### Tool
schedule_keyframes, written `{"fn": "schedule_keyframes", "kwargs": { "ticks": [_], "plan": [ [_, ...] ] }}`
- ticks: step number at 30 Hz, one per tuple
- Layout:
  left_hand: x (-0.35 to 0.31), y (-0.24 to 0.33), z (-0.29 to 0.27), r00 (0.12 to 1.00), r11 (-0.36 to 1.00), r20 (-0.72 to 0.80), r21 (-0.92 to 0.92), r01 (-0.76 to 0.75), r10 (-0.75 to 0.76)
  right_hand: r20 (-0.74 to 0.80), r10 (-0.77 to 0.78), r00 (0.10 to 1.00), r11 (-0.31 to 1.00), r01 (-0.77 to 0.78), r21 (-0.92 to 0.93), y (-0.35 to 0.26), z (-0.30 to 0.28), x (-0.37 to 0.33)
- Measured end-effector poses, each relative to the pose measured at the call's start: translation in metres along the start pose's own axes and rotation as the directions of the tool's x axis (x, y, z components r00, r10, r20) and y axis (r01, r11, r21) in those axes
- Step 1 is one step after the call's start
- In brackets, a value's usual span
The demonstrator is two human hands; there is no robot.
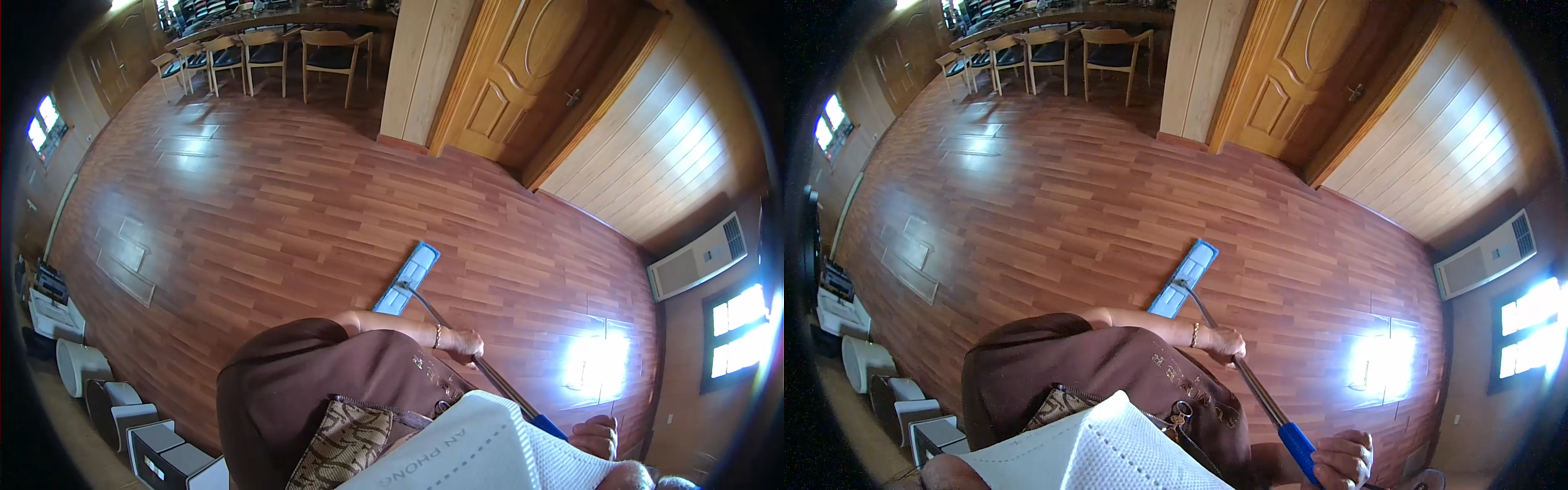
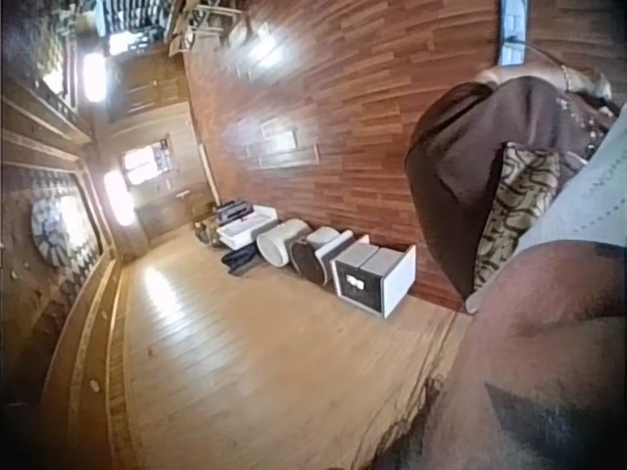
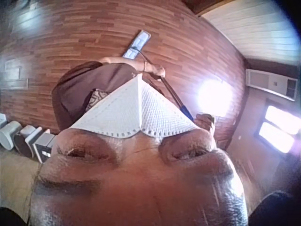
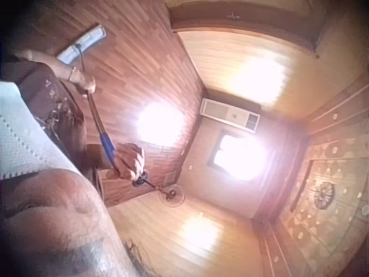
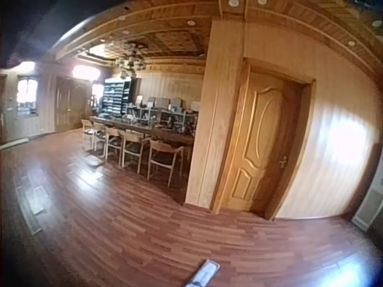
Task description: The person cleans the wooden floor by moving a flat mop back and forth across the room.
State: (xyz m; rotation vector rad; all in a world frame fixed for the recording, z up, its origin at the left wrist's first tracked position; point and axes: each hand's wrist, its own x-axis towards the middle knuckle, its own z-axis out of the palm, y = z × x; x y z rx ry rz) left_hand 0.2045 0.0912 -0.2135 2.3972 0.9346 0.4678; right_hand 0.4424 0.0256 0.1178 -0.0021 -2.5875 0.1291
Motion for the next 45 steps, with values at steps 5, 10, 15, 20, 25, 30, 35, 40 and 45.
{"fn": "schedule_keyframes", "kwargs": {
  "ticks": [5,10,15,20,25,30,35,40,45],
  "plan": [
    [-0.019,-0.011,-0.005,0.995,0.999,-0.089,-0.016,0.042,-0.043,-0.265,-0.062,0.962,0.978,0.112,0.177,0.02,0.027,0.015],
    [-0.052,-0.023,-0.06,0.881,0.874,0.07,-0.11,0.473,-0.467,-0.554,-0.149,0.819,0.861,0.383,0.334,0.079,0.084,0.042],
    [-0.154,-0.065,-0.025,0.752,0.841,-0.386,-0.154,0.519,-0.535,-0.602,-0.01,0.799,0.743,0.408,0.53,0.062,0.152,0.089],
    [-0.219,-0.092,-0.021,0.581,0.727,-0.511,-0.136,0.673,-0.634,-0.382,0.071,0.921,0.466,0.308,0.829,0.076,0.2,0.101],
    [-0.278,-0.089,-0.018,0.413,0.537,-0.486,-0.145,0.831,-0.77,-0.176,0.098,0.98,0.262,0.145,0.954,0.068,0.247,0.106],
    [-0.338,-0.06,0.017,0.281,0.507,-0.602,-0.243,0.827,-0.748,-0.04,-0.049,0.998,0.059,0.043,0.997,0.049,0.266,0.131],
    [-0.34,-0.021,0.046,-0.012,0.31,-0.647,-0.381,0.871,-0.762,0.01,-0.172,0.985,-0.122,-0.031,0.992,0.059,0.277,0.135],
    [-0.368,-0.001,0.086,-0.218,0.24,-0.763,-0.44,0.865,-0.608,0.038,-0.314,0.949,-0.222,-0.112,0.969,0.055,0.287,0.153],
    [-0.355,0.035,0.114,-0.429,0.099,-0.736,-0.553,0.828,-0.523,0.136,-0.453,0.881,-0.243,-0.268,0.932,0.056,0.289,0.161]
  ]
}}
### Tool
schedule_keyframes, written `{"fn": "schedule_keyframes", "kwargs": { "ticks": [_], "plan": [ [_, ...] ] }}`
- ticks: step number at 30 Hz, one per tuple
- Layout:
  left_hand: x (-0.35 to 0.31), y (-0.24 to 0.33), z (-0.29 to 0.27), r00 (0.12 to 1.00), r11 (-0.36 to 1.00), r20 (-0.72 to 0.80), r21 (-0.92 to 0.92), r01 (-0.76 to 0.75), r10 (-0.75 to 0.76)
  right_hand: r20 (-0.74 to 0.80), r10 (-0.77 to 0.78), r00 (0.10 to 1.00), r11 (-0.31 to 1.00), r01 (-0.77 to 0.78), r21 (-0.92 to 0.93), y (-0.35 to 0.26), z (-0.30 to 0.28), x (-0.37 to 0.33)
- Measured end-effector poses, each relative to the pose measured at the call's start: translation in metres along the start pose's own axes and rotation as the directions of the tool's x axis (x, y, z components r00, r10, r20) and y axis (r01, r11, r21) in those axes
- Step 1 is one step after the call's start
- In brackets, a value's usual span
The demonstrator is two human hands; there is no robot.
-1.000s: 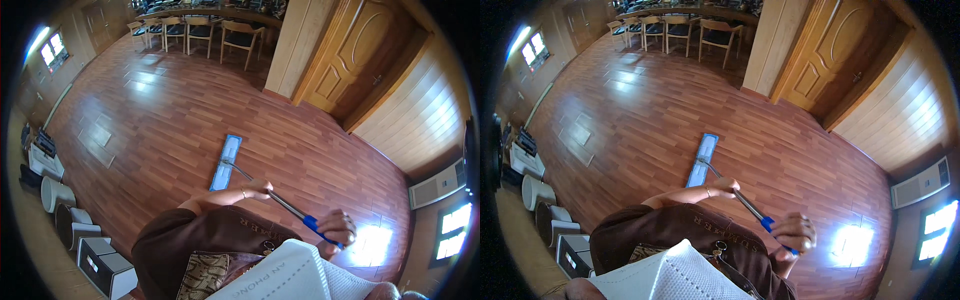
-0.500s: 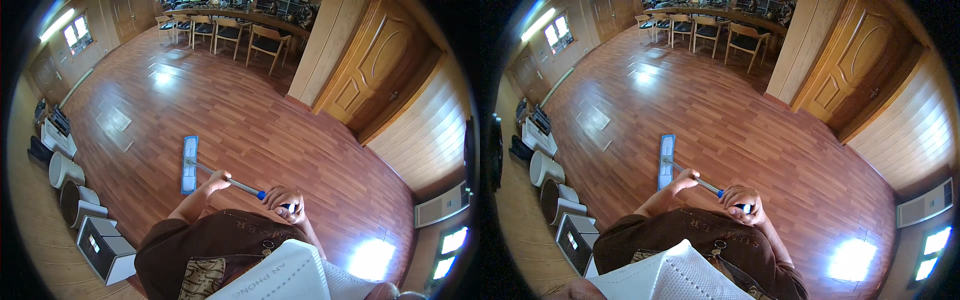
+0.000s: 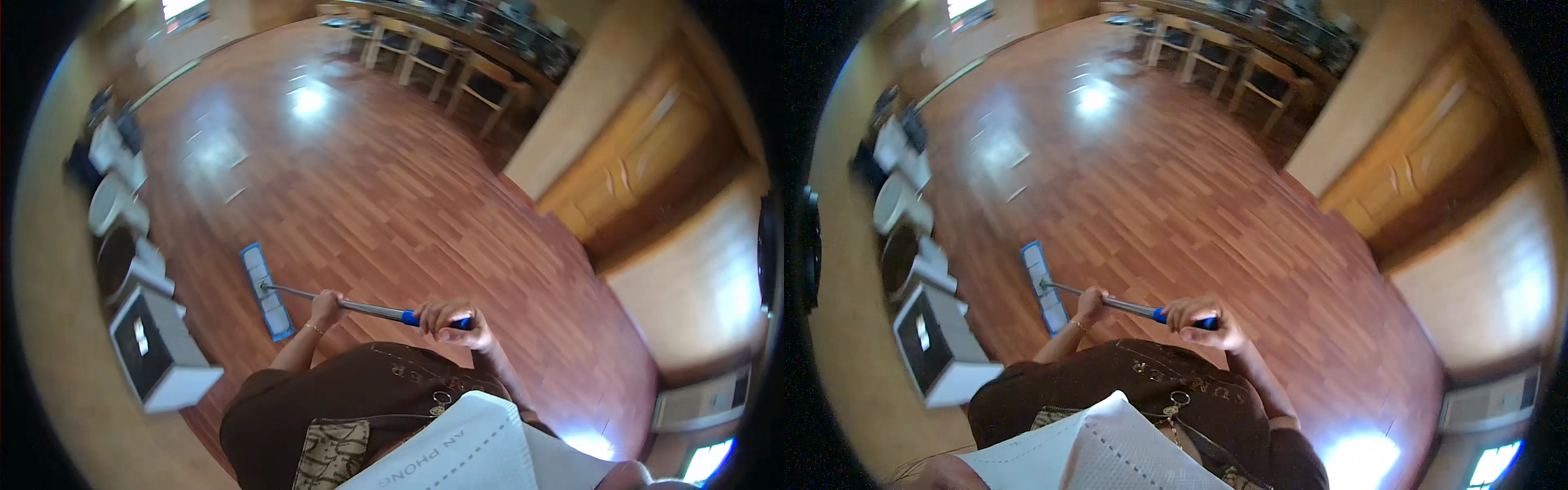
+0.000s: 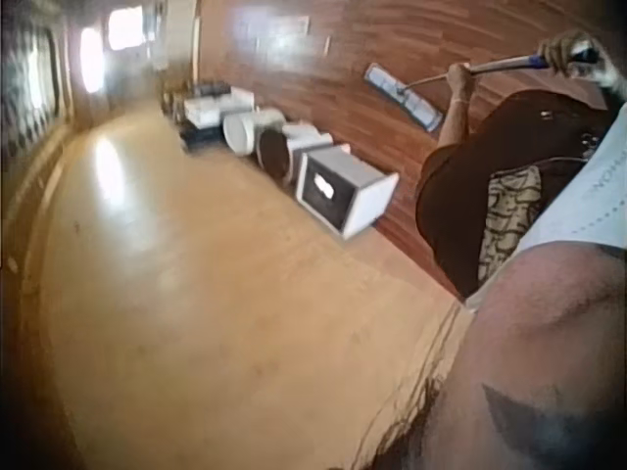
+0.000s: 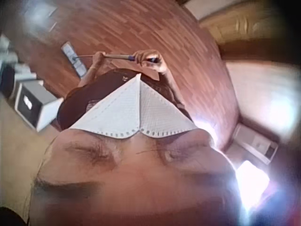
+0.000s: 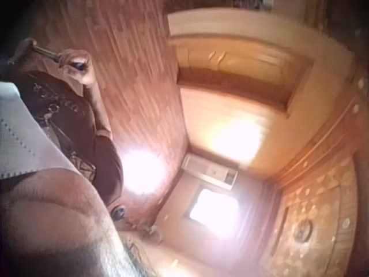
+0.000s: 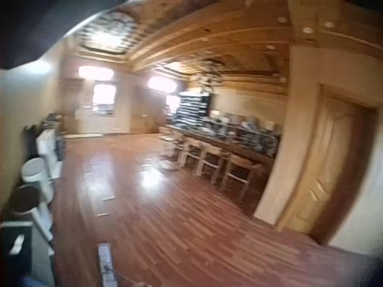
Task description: The person cleans the wooden floor by moving a flat mop back and forth across the room.
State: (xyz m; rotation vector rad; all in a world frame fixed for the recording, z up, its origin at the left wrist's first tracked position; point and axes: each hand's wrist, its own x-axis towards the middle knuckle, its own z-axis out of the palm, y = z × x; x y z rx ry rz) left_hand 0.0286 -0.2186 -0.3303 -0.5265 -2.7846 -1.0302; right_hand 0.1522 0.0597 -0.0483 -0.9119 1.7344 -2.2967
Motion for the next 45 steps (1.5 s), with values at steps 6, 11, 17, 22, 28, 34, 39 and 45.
{"fn": "schedule_keyframes", "kwargs": {
  "ticks": [6,11,17,22,28,34,39,45],
  "plan": [
    [-0.013,0.026,0.016,0.974,0.993,0.214,0.108,0.048,-0.07,-0.04,0.037,0.999,0.997,-0.04,-0.063,-0.011,-0.01,-0.039],
    [-0.012,0.05,0.045,0.965,0.993,0.263,0.116,-0.02,-0.011,-0.115,-0.015,0.993,0.994,0.003,-0.108,-0.032,-0.004,-0.063],
    [-0.007,0.122,0.062,0.913,0.983,0.364,-0.048,-0.18,0.185,-0.219,-0.031,0.975,0.94,-0.046,-0.338,-0.071,0.021,-0.107],
    [-0.01,0.176,0.086,0.812,0.909,0.421,-0.289,-0.302,0.404,-0.24,-0.086,0.967,0.864,-0.047,-0.501,-0.098,0.061,-0.147],
    [-0.033,0.213,0.167,0.654,0.706,0.312,-0.495,-0.507,0.689,-0.174,-0.031,0.984,0.643,-0.113,-0.757,-0.129,0.114,-0.157],
    [-0.076,0.28,0.164,0.418,0.457,0.235,-0.675,-0.579,0.877,-0.267,-0.02,0.963,0.514,-0.219,-0.829,-0.161,0.158,-0.172],
    [-0.113,0.327,0.128,0.253,0.445,0.369,-0.793,-0.415,0.894,-0.085,-0.026,0.996,0.428,-0.065,-0.902,-0.185,0.154,-0.223],
    [-0.128,0.322,0.114,0.321,0.514,0.404,-0.728,-0.455,0.857,0.127,-0.11,0.986,0.205,0.147,-0.968,-0.216,0.178,-0.187]
  ]
}}
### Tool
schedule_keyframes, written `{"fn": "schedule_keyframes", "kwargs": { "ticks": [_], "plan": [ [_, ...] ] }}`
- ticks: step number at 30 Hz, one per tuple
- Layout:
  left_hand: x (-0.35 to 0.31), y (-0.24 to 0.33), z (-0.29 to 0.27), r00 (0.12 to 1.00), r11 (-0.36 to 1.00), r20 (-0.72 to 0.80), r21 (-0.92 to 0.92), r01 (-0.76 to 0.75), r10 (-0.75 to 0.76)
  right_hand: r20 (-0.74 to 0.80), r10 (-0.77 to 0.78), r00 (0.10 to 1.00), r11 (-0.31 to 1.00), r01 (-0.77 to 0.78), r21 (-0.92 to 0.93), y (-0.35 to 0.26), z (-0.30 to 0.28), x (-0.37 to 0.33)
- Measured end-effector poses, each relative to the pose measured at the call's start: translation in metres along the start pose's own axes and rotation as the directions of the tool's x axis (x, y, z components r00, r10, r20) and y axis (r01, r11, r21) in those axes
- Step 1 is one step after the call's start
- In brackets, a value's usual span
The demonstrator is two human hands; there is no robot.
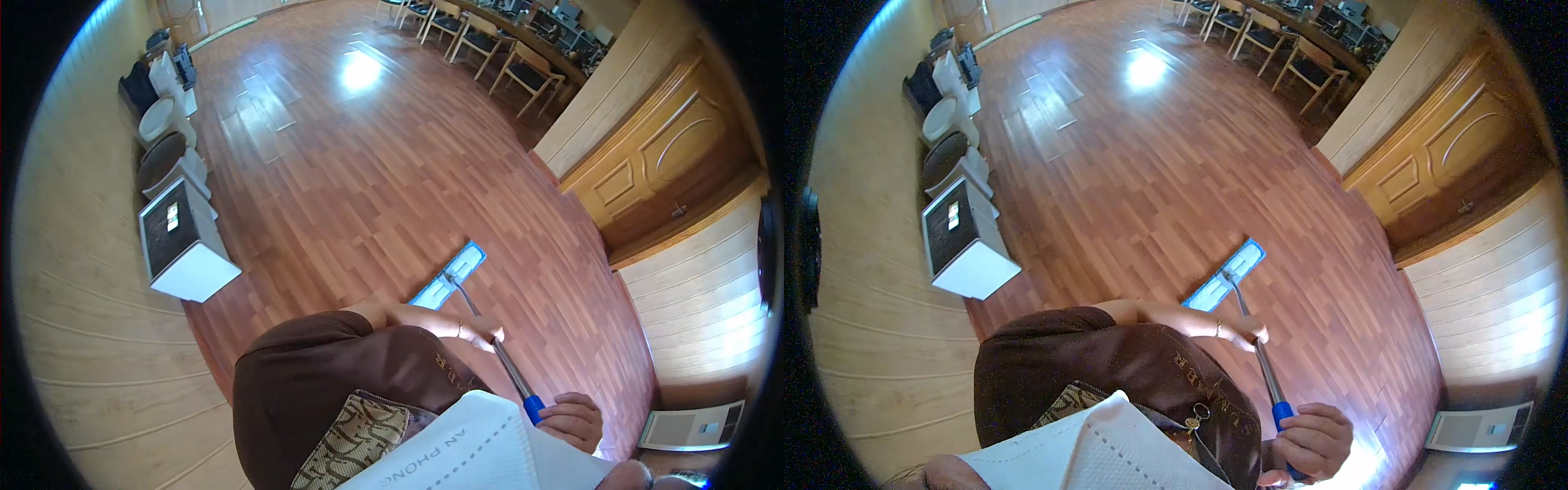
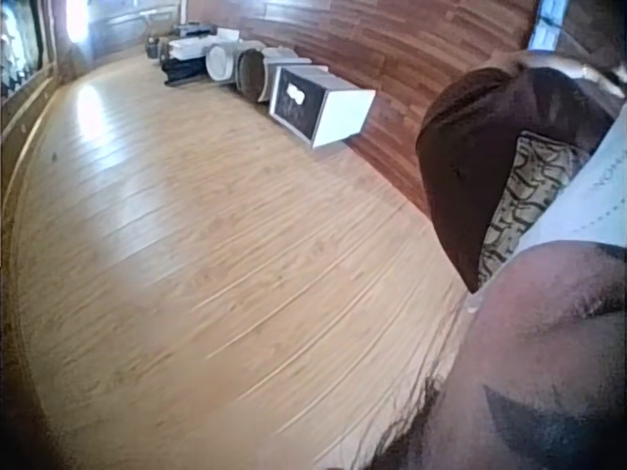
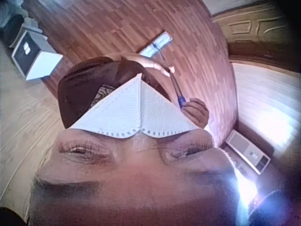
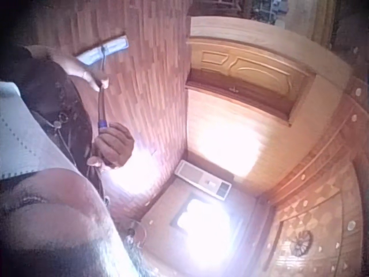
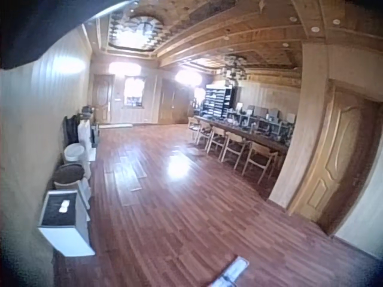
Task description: The person cleans the wooden floor by moving a flat mop back and forth across the room.
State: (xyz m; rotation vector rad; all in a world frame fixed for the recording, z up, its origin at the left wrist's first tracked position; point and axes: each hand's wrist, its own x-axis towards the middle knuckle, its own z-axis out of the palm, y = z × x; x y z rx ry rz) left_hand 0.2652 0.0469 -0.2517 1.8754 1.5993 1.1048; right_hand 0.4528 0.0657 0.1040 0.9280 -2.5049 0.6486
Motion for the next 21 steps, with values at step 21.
{"fn": "schedule_keyframes", "kwargs": {
  "ticks": [21],
  "plan": [
    [-0.196,0.001,-0.086,0.78,0.869,-0.514,0.124,0.479,-0.357,-0.262,-0.394,0.881,0.63,0.466,0.622,0.058,0.091,0.104]
  ]
}}
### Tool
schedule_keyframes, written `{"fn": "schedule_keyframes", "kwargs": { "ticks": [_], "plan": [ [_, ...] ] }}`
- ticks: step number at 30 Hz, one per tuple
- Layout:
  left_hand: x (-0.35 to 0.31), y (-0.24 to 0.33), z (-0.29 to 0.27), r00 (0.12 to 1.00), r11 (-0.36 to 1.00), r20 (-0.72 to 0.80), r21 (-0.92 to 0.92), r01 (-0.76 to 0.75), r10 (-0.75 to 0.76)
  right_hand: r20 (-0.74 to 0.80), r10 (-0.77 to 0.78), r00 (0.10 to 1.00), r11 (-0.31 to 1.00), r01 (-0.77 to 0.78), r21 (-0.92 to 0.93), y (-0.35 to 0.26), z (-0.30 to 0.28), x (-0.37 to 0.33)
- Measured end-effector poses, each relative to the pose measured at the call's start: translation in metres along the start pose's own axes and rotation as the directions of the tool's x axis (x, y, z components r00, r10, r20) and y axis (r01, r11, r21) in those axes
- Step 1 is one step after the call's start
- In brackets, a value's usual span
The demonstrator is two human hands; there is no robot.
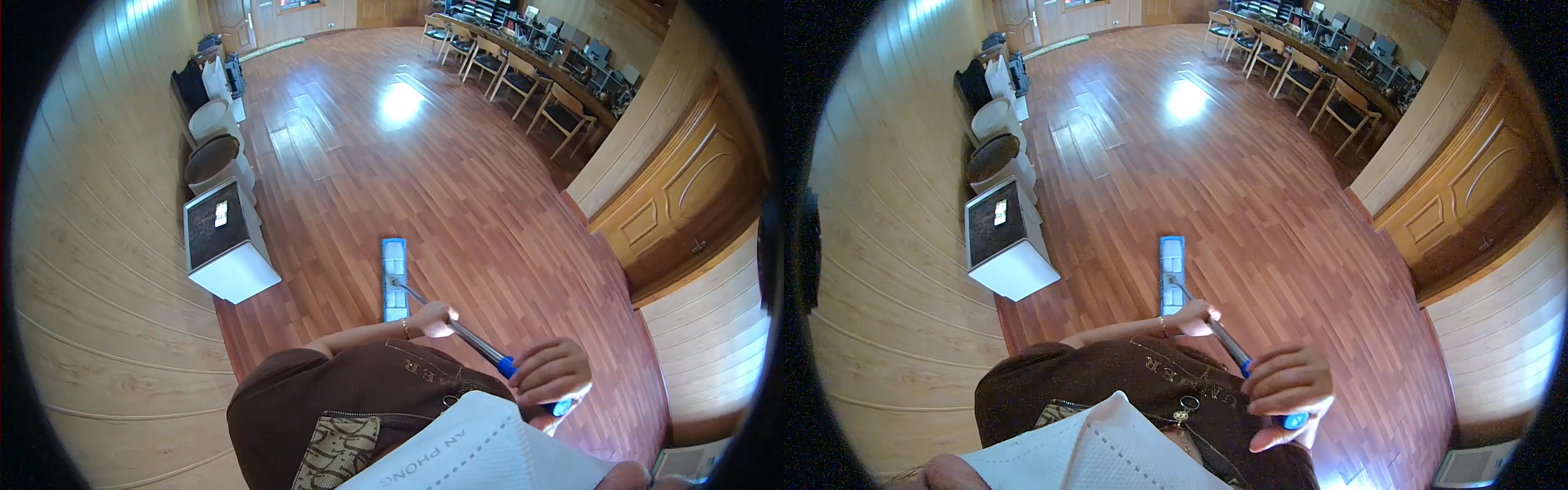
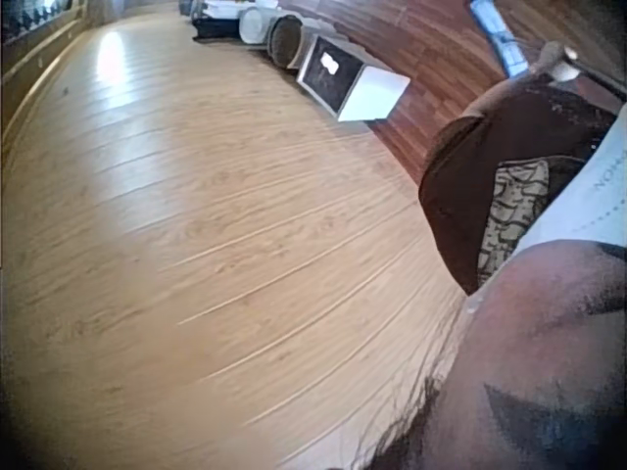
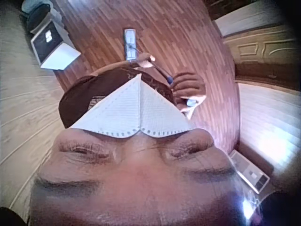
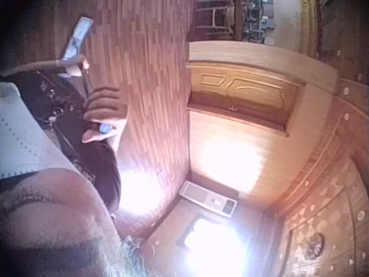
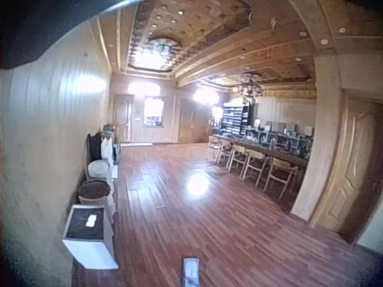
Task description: The person cleans the wooden floor by moving a flat mop back and forth across the room.
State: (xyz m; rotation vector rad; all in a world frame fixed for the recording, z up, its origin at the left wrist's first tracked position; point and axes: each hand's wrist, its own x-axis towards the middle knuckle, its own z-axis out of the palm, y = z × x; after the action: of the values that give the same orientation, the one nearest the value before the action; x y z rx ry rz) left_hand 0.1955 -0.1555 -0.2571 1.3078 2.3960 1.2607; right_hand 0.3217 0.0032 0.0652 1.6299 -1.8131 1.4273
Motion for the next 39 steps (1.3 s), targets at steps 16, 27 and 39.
{"fn": "schedule_keyframes", "kwargs": {
  "ticks": [16,27,39],
  "plan": [
    [-0.124,-0.009,-0.133,0.907,0.969,-0.375,0.076,0.235,-0.191,0.339,0.25,0.907,0.902,-0.345,0.258,0.132,0.099,0.039],
    [-0.178,0.24,-0.248,0.812,0.744,-0.444,-0.668,-0.018,-0.378,0.484,0.18,0.856,0.978,-0.207,0.002,0.241,0.241,0.008],
    [-0.132,0.262,-0.276,0.856,0.873,0.171,-0.114,-0.475,0.488,0.513,0.507,0.692,0.819,-0.572,-0.038,0.302,0.278,-0.084]
  ]
}}
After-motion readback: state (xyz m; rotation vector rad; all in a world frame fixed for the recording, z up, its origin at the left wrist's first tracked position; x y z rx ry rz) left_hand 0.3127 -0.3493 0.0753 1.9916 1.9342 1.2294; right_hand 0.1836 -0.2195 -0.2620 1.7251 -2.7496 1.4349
